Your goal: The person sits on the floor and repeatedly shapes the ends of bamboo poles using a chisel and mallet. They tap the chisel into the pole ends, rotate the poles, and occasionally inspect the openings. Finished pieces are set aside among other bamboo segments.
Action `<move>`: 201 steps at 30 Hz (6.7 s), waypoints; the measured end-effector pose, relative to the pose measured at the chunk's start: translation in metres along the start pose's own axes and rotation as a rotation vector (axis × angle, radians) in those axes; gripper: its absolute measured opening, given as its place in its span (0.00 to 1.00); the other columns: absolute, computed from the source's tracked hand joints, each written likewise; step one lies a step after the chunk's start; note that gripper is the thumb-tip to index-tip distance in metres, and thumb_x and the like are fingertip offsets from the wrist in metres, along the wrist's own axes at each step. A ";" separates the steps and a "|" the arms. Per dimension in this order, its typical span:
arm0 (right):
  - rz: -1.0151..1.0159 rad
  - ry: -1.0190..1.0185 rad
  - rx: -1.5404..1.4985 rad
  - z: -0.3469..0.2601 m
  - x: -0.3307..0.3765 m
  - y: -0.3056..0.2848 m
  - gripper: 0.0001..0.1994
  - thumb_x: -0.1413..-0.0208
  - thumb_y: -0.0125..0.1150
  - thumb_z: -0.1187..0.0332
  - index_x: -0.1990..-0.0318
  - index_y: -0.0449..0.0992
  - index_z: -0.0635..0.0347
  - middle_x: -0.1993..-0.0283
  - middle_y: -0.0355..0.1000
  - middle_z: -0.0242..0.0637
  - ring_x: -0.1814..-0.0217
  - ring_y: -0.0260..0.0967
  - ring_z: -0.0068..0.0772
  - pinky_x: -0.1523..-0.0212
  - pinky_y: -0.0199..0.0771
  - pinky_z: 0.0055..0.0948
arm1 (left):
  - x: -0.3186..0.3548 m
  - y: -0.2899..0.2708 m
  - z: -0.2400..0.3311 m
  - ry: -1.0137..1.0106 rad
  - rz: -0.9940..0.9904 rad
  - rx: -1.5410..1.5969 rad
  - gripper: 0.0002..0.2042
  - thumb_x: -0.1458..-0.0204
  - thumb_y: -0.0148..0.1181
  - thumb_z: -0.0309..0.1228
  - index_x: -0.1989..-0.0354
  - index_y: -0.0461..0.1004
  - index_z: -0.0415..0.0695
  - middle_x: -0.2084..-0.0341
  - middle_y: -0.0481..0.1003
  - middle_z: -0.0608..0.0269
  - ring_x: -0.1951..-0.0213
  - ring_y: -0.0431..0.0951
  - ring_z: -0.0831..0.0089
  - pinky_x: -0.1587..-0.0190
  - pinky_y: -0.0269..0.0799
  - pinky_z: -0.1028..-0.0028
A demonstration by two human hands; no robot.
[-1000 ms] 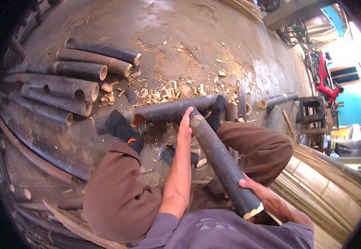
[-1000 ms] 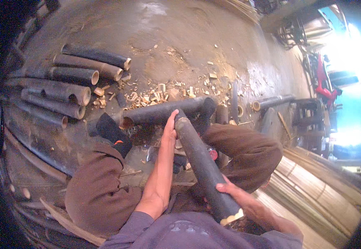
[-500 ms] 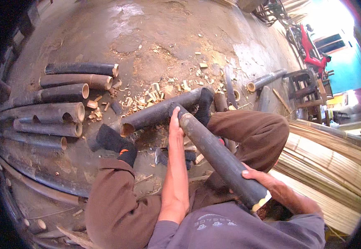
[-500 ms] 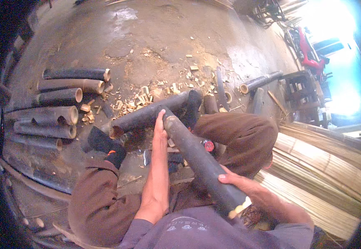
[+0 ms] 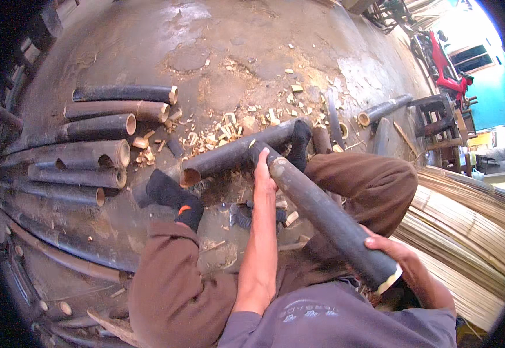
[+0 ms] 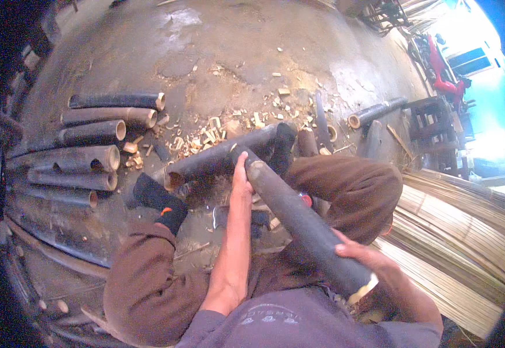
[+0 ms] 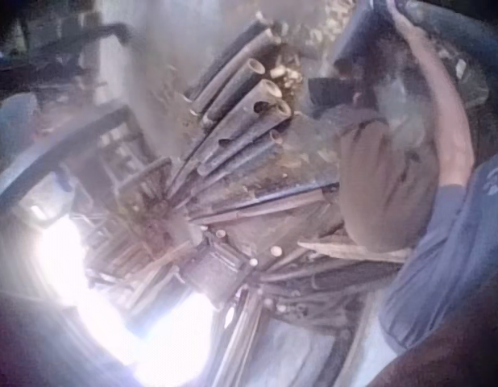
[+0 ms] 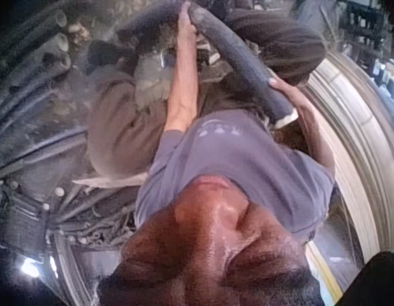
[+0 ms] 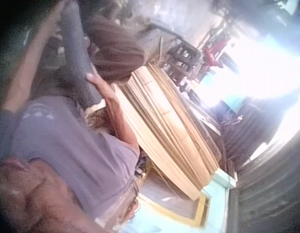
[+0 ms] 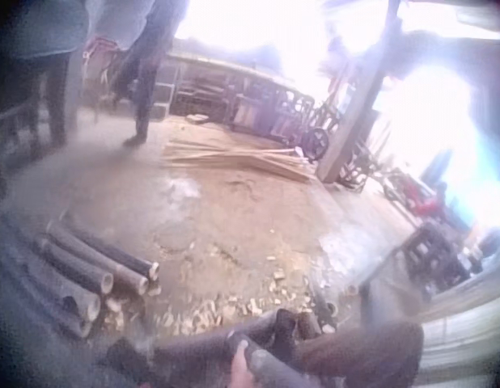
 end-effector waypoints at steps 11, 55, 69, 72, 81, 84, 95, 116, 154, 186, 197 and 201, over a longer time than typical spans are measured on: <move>-0.129 0.008 0.066 -0.027 0.043 -0.071 0.56 0.55 0.69 0.53 0.29 0.35 0.66 0.27 0.43 0.50 0.28 0.48 0.40 0.29 0.42 0.36 | 0.040 0.056 -0.057 0.097 0.059 -0.003 0.24 0.52 0.65 0.45 0.55 0.69 0.38 0.67 0.75 0.57 0.68 0.78 0.63 0.61 0.78 0.61; -0.065 -0.985 1.814 0.097 -0.302 0.099 0.34 0.47 0.55 0.66 0.31 0.53 0.46 0.50 0.63 0.42 0.50 0.67 0.46 0.52 0.68 0.44 | 0.037 -0.002 0.109 1.038 0.386 -2.730 0.44 0.67 0.75 0.36 0.38 0.58 0.47 0.47 0.64 0.57 0.41 0.62 0.59 0.37 0.54 0.57; -0.063 -0.783 1.203 0.052 -0.244 0.061 0.28 0.58 0.65 0.64 0.49 0.66 0.69 0.54 0.64 0.56 0.52 0.65 0.59 0.53 0.71 0.48 | 0.017 0.015 0.132 0.731 0.259 -2.675 0.40 0.73 0.76 0.41 0.44 0.66 0.51 0.55 0.74 0.55 0.51 0.74 0.58 0.48 0.67 0.55; -0.087 -0.584 0.586 -0.010 -0.221 0.053 0.29 0.52 0.58 0.70 0.39 0.63 0.63 0.53 0.71 0.42 0.55 0.71 0.33 0.55 0.74 0.34 | 0.015 0.013 0.150 0.582 0.176 -2.649 0.40 0.74 0.75 0.42 0.46 0.67 0.50 0.60 0.77 0.52 0.55 0.77 0.55 0.55 0.73 0.56; 0.050 -0.683 -0.237 -0.059 -0.266 0.068 0.21 0.41 0.55 0.68 0.42 0.59 0.59 0.63 0.70 0.36 0.70 0.71 0.26 0.69 0.76 0.28 | 0.025 0.007 0.132 0.693 0.271 -2.619 0.44 0.72 0.75 0.48 0.42 0.64 0.47 0.49 0.70 0.54 0.44 0.69 0.57 0.44 0.61 0.50; 0.091 -0.745 -0.211 -0.050 -0.288 0.082 0.23 0.40 0.56 0.66 0.40 0.57 0.58 0.66 0.69 0.36 0.76 0.70 0.26 0.78 0.75 0.30 | 0.028 0.006 0.135 0.681 0.262 -2.591 0.46 0.67 0.70 0.54 0.38 0.61 0.45 0.45 0.68 0.52 0.41 0.66 0.56 0.41 0.58 0.51; -0.203 -0.216 -0.410 -0.024 -0.332 0.107 0.20 0.40 0.57 0.57 0.45 0.61 0.53 0.72 0.66 0.34 0.79 0.68 0.26 0.82 0.74 0.30 | 0.025 0.018 0.150 0.429 0.154 -2.337 0.41 0.57 0.54 0.67 0.39 0.66 0.49 0.42 0.68 0.55 0.39 0.65 0.60 0.38 0.52 0.55; 0.085 -0.453 -0.602 -0.024 -0.376 0.152 0.19 0.41 0.55 0.55 0.51 0.66 0.60 0.69 0.73 0.41 0.76 0.73 0.32 0.75 0.75 0.32 | 0.006 0.021 0.133 0.589 0.479 -2.186 0.35 0.59 0.58 0.63 0.54 0.74 0.44 0.53 0.75 0.54 0.47 0.71 0.58 0.43 0.55 0.56; -0.039 -0.556 -0.032 -0.055 -0.360 0.064 0.23 0.46 0.64 0.54 0.52 0.72 0.66 0.63 0.74 0.35 0.67 0.72 0.26 0.65 0.73 0.29 | 0.022 0.012 0.153 0.465 0.224 -2.493 0.43 0.71 0.72 0.56 0.44 0.65 0.48 0.49 0.72 0.54 0.45 0.71 0.56 0.45 0.61 0.52; 0.088 -0.229 -0.716 0.027 -0.350 0.162 0.21 0.41 0.57 0.52 0.52 0.60 0.57 0.75 0.68 0.39 0.82 0.68 0.31 0.83 0.72 0.33 | 0.034 0.008 0.127 0.618 0.446 -2.481 0.55 0.73 0.66 0.68 0.38 0.60 0.41 0.42 0.64 0.46 0.38 0.61 0.52 0.37 0.49 0.50; 0.282 -0.363 -0.405 0.026 -0.350 0.122 0.25 0.45 0.61 0.57 0.48 0.64 0.66 0.61 0.73 0.42 0.65 0.72 0.40 0.60 0.74 0.44 | 0.034 0.010 0.129 0.579 0.328 -2.533 0.53 0.74 0.68 0.66 0.41 0.61 0.43 0.44 0.65 0.46 0.40 0.62 0.49 0.40 0.52 0.44; 0.602 -0.844 0.912 -0.057 -0.305 0.038 0.25 0.46 0.59 0.51 0.48 0.65 0.58 0.63 0.74 0.52 0.65 0.76 0.52 0.65 0.75 0.49 | 0.027 -0.008 0.132 0.655 0.445 -2.612 0.48 0.71 0.77 0.46 0.38 0.56 0.47 0.45 0.65 0.50 0.41 0.64 0.51 0.41 0.56 0.47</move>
Point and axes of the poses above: each hand's wrist, its own x-axis away from the middle knuckle, its own y-axis out of the palm, z = x × y, the point moved 2 cm from there along -x, towards the middle knuckle
